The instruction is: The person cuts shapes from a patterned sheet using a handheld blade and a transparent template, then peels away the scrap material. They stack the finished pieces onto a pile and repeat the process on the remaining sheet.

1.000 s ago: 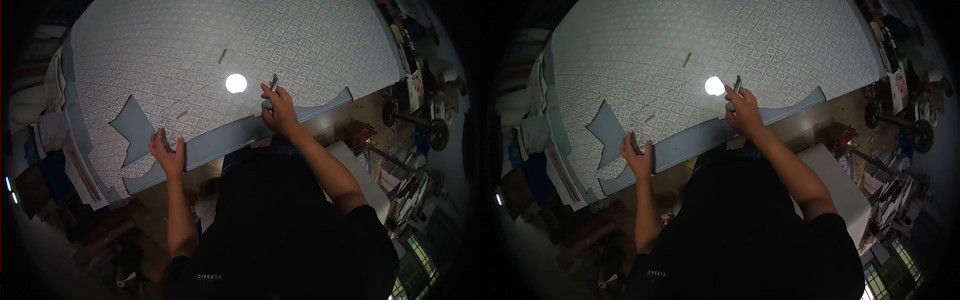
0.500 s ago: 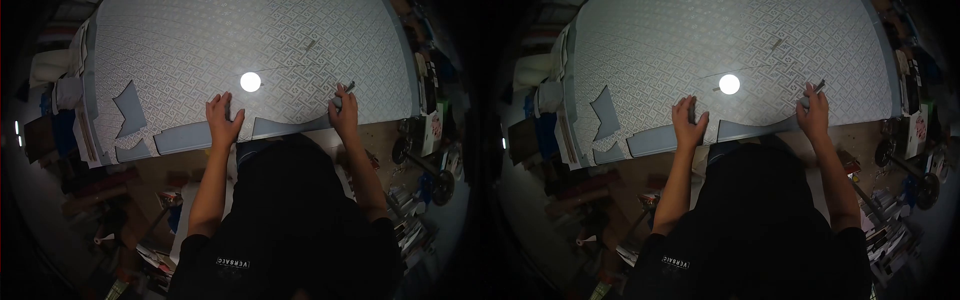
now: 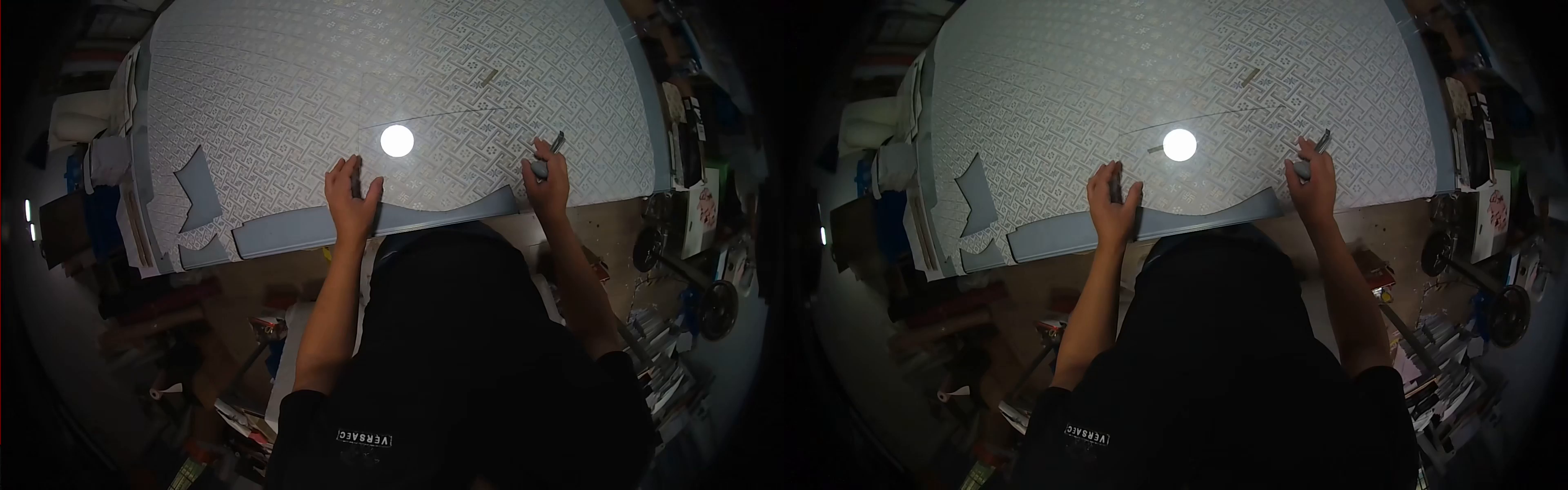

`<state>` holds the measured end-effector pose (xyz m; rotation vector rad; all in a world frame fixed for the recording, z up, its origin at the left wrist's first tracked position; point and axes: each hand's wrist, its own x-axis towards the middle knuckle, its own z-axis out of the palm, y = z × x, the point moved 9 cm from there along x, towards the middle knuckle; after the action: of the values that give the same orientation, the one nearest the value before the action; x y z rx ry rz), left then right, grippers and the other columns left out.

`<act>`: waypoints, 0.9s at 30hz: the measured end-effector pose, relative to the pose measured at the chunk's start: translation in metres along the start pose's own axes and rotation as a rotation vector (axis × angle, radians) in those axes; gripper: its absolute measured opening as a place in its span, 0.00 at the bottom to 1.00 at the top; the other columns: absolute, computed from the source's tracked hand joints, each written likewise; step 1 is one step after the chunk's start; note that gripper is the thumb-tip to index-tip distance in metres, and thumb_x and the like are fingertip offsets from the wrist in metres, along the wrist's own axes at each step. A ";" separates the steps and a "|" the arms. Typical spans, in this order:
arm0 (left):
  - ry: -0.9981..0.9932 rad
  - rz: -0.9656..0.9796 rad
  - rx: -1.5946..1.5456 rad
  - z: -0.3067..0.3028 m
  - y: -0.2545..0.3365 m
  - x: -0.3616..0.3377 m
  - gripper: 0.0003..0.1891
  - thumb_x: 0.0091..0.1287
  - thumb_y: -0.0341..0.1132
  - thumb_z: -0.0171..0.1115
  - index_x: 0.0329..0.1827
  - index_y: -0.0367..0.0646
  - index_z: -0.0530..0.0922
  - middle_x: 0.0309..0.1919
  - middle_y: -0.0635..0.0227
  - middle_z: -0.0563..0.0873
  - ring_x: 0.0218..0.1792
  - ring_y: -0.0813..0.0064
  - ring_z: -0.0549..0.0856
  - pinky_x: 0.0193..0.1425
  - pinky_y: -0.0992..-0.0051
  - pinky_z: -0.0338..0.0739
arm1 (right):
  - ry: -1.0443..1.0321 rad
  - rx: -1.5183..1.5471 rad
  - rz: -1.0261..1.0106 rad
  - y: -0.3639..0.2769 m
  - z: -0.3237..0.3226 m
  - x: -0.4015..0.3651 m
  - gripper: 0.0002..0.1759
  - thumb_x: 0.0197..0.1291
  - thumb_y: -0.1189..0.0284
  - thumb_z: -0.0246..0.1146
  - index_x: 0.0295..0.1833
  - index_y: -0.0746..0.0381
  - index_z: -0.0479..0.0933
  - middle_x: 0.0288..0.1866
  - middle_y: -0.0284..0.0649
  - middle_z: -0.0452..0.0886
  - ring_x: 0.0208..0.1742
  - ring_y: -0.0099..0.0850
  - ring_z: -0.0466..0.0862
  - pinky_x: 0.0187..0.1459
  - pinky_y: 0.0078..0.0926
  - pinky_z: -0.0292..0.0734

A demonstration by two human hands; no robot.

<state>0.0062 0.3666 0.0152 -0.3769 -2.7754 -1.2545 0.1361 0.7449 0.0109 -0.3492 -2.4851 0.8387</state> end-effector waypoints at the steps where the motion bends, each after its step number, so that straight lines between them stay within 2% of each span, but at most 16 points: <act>1: -0.005 0.000 0.007 0.001 0.000 0.000 0.31 0.61 0.32 0.78 0.68 0.37 0.77 0.63 0.54 0.80 0.70 0.53 0.74 0.74 0.60 0.71 | 0.001 0.018 0.021 0.002 0.000 0.000 0.24 0.61 0.74 0.73 0.62 0.65 0.78 0.56 0.51 0.83 0.60 0.49 0.83 0.58 0.39 0.80; 5: -0.040 0.007 0.027 0.001 -0.002 -0.002 0.30 0.61 0.33 0.78 0.67 0.39 0.79 0.63 0.56 0.80 0.73 0.54 0.71 0.75 0.59 0.70 | 0.023 0.062 0.092 0.005 -0.003 -0.002 0.24 0.62 0.75 0.72 0.63 0.65 0.79 0.54 0.52 0.82 0.59 0.48 0.84 0.58 0.38 0.80; 8: -0.043 -0.026 0.050 0.002 -0.002 -0.002 0.29 0.61 0.33 0.78 0.67 0.41 0.80 0.64 0.56 0.80 0.74 0.53 0.70 0.75 0.60 0.70 | 0.052 0.052 0.066 0.007 -0.003 -0.003 0.24 0.62 0.75 0.72 0.63 0.65 0.79 0.53 0.52 0.81 0.58 0.48 0.84 0.57 0.38 0.80; 13: -0.041 -0.001 0.052 0.002 -0.003 -0.003 0.30 0.60 0.34 0.79 0.66 0.42 0.81 0.64 0.56 0.80 0.73 0.52 0.72 0.75 0.58 0.70 | 0.038 0.037 0.136 0.008 -0.003 -0.004 0.24 0.62 0.76 0.72 0.63 0.65 0.79 0.53 0.52 0.82 0.58 0.48 0.84 0.57 0.38 0.81; 18: -0.032 -0.012 0.000 0.002 -0.001 -0.003 0.31 0.58 0.34 0.80 0.66 0.42 0.81 0.64 0.55 0.79 0.73 0.51 0.72 0.75 0.56 0.68 | 0.063 0.035 0.117 0.005 -0.005 -0.003 0.23 0.61 0.78 0.71 0.62 0.65 0.79 0.53 0.51 0.82 0.58 0.49 0.84 0.58 0.38 0.81; 21: -0.044 -0.007 -0.003 0.002 0.000 -0.002 0.30 0.59 0.33 0.79 0.67 0.41 0.80 0.64 0.55 0.79 0.73 0.51 0.71 0.76 0.57 0.67 | 0.124 0.028 0.106 0.005 -0.011 -0.004 0.23 0.61 0.83 0.66 0.63 0.66 0.78 0.56 0.51 0.83 0.60 0.45 0.85 0.61 0.36 0.81; 23: -0.043 -0.011 0.002 0.002 0.001 -0.002 0.29 0.61 0.32 0.76 0.67 0.40 0.80 0.65 0.55 0.79 0.73 0.51 0.71 0.77 0.57 0.66 | 0.250 0.255 0.225 0.020 -0.024 -0.009 0.21 0.62 0.86 0.59 0.62 0.67 0.77 0.60 0.51 0.84 0.63 0.41 0.85 0.65 0.33 0.78; 27: -0.058 0.022 0.056 0.002 0.002 -0.002 0.28 0.63 0.32 0.73 0.68 0.40 0.79 0.65 0.54 0.79 0.73 0.51 0.71 0.77 0.57 0.66 | 0.368 0.340 0.277 0.036 -0.031 -0.014 0.20 0.62 0.89 0.53 0.59 0.68 0.76 0.62 0.50 0.85 0.64 0.39 0.84 0.67 0.31 0.76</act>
<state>0.0084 0.3691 0.0147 -0.4451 -2.8397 -1.1765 0.1675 0.7825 0.0049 -0.6686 -1.9409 1.1692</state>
